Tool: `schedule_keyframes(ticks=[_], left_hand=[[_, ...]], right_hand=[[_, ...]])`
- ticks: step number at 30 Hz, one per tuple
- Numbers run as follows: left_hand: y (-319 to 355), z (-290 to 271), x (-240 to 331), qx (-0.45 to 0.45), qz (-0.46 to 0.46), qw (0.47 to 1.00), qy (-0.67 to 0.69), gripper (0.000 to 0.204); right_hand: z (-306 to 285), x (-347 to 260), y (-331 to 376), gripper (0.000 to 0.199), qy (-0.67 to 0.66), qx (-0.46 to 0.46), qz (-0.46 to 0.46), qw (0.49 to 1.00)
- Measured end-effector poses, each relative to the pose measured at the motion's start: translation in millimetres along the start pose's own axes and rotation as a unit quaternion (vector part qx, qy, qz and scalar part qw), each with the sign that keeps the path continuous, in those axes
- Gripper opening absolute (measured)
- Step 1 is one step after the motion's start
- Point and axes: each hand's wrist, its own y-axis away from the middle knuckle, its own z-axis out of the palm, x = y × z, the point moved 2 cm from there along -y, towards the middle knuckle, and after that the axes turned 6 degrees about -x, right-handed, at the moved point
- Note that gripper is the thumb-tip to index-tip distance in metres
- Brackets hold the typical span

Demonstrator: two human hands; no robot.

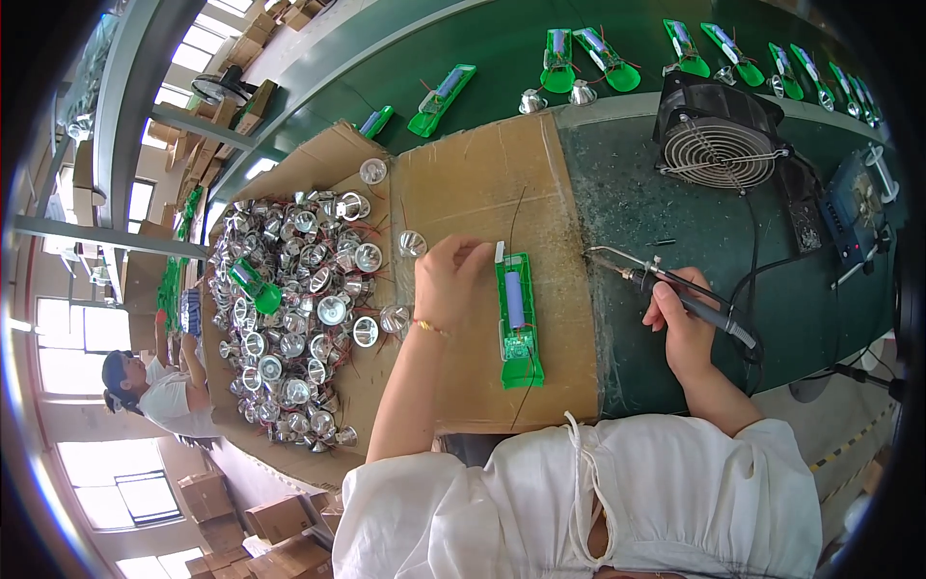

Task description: The recorder is soldering wires to a small circuit board housed in a plastic casing for light assembly.

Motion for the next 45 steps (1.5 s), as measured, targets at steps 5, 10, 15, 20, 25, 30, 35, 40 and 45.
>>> schedule_keyframes(ticks=[5,10,15,20,25,30,35,40,45], left_hand=[[-7.1,4.9,5.2,-0.126,-0.083,0.985,-0.081,0.019],[1.0,7.6,-15.2,-0.027,-0.058,0.996,0.066,0.020],[8.0,-1.0,-13.9,0.026,0.007,0.999,-0.026,0.017],[8.2,-0.5,-1.4,-0.058,0.087,0.991,-0.083,0.016],[4.0,2.4,-1.3,-0.068,0.098,0.986,-0.114,0.016],[-0.2,9.5,-0.9,-0.088,-0.021,0.995,0.050,0.014],[-7.3,12.6,-2.9,-0.097,-0.045,0.992,0.067,0.012],[-10.1,14.4,-4.0,-0.093,-0.052,0.986,0.131,0.012],[-11.4,16.4,-0.9,-0.007,-0.085,0.996,0.006,0.030]], right_hand=[[0.4,0.4,-1.7,0.016,-0.003,0.005,0.000,1.000],[0.3,-0.4,-0.8,0.016,-0.004,0.003,0.001,1.000],[-1.3,1.3,-0.4,0.015,-0.010,0.002,0.014,1.000],[2.7,-2.1,-1.4,0.016,0.004,0.012,0.011,1.000],[2.3,-0.8,-1.8,0.016,0.007,0.012,0.016,1.000],[1.8,-0.7,-0.5,0.017,0.007,0.009,0.018,1.000],[1.9,-1.0,-0.7,0.019,-0.004,0.008,0.021,1.000],[2.4,-0.8,-1.4,0.018,-0.005,0.004,0.018,1.000],[2.5,0.8,-2.5,0.017,-0.013,0.001,0.021,1.000]])
